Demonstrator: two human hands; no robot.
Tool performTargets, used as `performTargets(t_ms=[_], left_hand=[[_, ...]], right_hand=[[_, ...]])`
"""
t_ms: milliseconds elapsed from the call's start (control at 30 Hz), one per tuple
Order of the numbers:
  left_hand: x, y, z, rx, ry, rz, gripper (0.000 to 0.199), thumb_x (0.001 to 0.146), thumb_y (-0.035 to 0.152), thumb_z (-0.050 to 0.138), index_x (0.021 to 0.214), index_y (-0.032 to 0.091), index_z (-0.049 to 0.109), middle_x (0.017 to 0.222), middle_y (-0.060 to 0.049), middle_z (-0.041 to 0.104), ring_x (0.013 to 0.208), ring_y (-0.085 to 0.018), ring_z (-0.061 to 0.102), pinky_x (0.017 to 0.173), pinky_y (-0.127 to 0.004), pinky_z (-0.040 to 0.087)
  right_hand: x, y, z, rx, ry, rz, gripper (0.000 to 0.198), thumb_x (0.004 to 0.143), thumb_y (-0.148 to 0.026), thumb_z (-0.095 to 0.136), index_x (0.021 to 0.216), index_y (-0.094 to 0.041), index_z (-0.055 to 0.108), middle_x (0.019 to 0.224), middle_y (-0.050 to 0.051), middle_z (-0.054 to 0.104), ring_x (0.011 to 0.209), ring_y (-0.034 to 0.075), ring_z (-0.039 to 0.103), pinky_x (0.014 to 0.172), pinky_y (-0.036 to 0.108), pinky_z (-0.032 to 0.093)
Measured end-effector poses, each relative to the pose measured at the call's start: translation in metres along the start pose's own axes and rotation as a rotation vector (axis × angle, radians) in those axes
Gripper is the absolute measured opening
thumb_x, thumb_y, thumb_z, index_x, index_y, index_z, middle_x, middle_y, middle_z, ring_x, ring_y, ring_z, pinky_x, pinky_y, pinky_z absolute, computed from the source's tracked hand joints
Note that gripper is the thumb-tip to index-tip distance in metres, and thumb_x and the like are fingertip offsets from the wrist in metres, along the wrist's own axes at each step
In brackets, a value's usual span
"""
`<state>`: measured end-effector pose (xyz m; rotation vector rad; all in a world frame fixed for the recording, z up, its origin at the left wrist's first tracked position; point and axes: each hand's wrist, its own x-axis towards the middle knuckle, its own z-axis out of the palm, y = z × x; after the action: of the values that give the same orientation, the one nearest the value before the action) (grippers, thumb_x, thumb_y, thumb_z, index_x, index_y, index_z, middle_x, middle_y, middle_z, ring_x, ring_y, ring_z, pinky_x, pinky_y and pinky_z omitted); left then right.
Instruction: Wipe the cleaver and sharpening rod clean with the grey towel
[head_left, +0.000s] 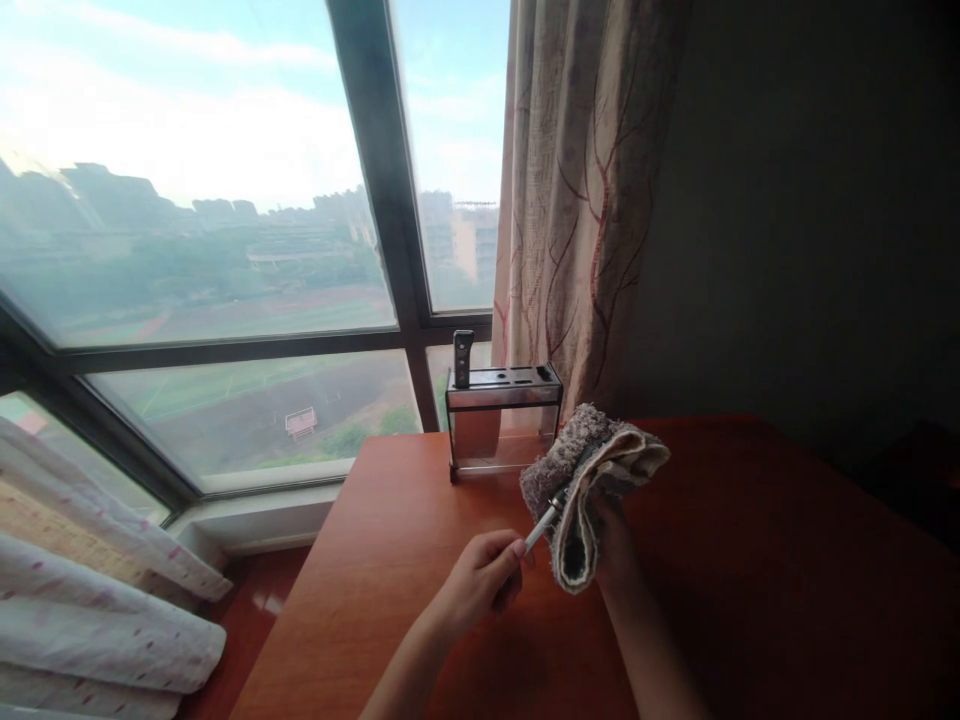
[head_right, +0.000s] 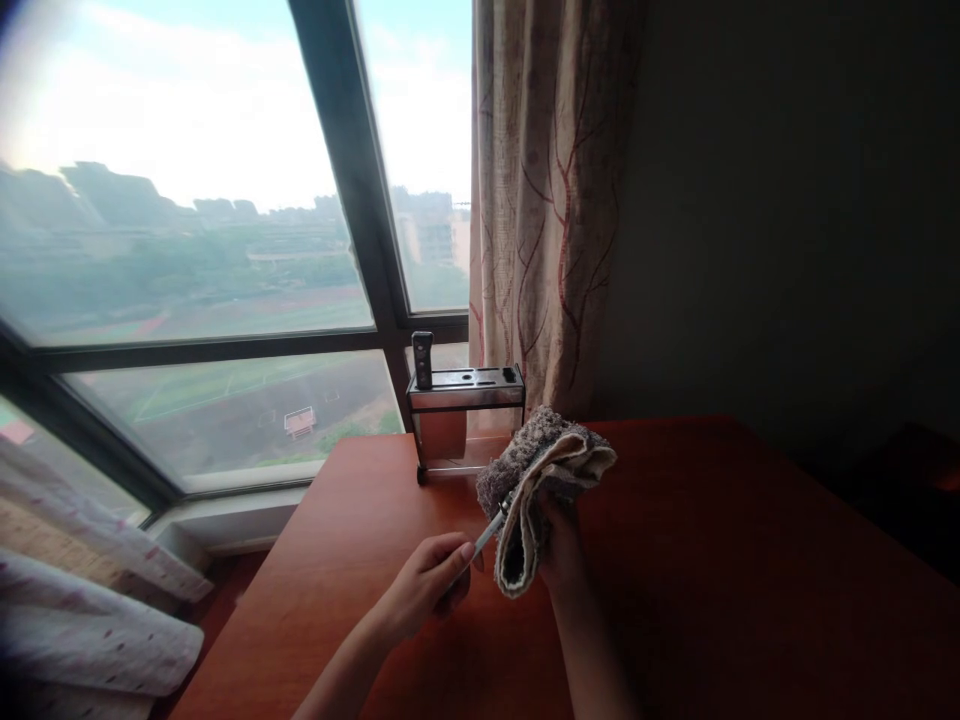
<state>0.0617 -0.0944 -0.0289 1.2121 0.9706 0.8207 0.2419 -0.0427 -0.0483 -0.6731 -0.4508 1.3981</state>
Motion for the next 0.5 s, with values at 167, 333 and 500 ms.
performTargets(t_ms=[167, 333, 500], left_hand=[[-0.001, 0.004, -0.01, 0.215, 0.021, 0.051, 0.041, 0.091, 0.051, 0.041, 0.08, 0.016, 0.058, 0.048, 0.007, 0.039, 0.039, -0.007, 0.032, 0.038, -0.02, 0.025], [-0.002, 0.004, -0.02, 0.901, 0.368, 0.362, 0.032, 0.094, 0.04, 0.043, 0.089, 0.019, 0.066, 0.069, -0.002, 0.06, 0.059, -0.013, 0.053, 0.056, -0.024, 0.036], [-0.002, -0.008, -0.019, 1.284, 0.568, 0.566, 0.023, 0.094, 0.033, 0.048, 0.103, 0.025, 0.067, 0.079, -0.004, 0.065, 0.07, -0.017, 0.062, 0.06, -0.026, 0.038]], right_hand=[[-0.001, -0.005, 0.002, 0.077, 0.0, 0.033, 0.037, 0.061, -0.038, 0.082, 0.093, -0.025, 0.068, 0.082, -0.001, 0.073, 0.071, 0.02, 0.068, 0.066, 0.036, 0.057], [0.005, -0.008, 0.004, 0.085, 0.079, -0.077, 0.04, 0.069, -0.041, 0.076, 0.106, -0.029, 0.066, 0.1, -0.002, 0.073, 0.091, 0.02, 0.068, 0.081, 0.037, 0.057], [0.011, -0.008, 0.005, 0.06, 0.095, -0.113, 0.043, 0.068, -0.039, 0.078, 0.109, -0.031, 0.065, 0.105, -0.004, 0.072, 0.099, 0.016, 0.066, 0.086, 0.03, 0.056]])
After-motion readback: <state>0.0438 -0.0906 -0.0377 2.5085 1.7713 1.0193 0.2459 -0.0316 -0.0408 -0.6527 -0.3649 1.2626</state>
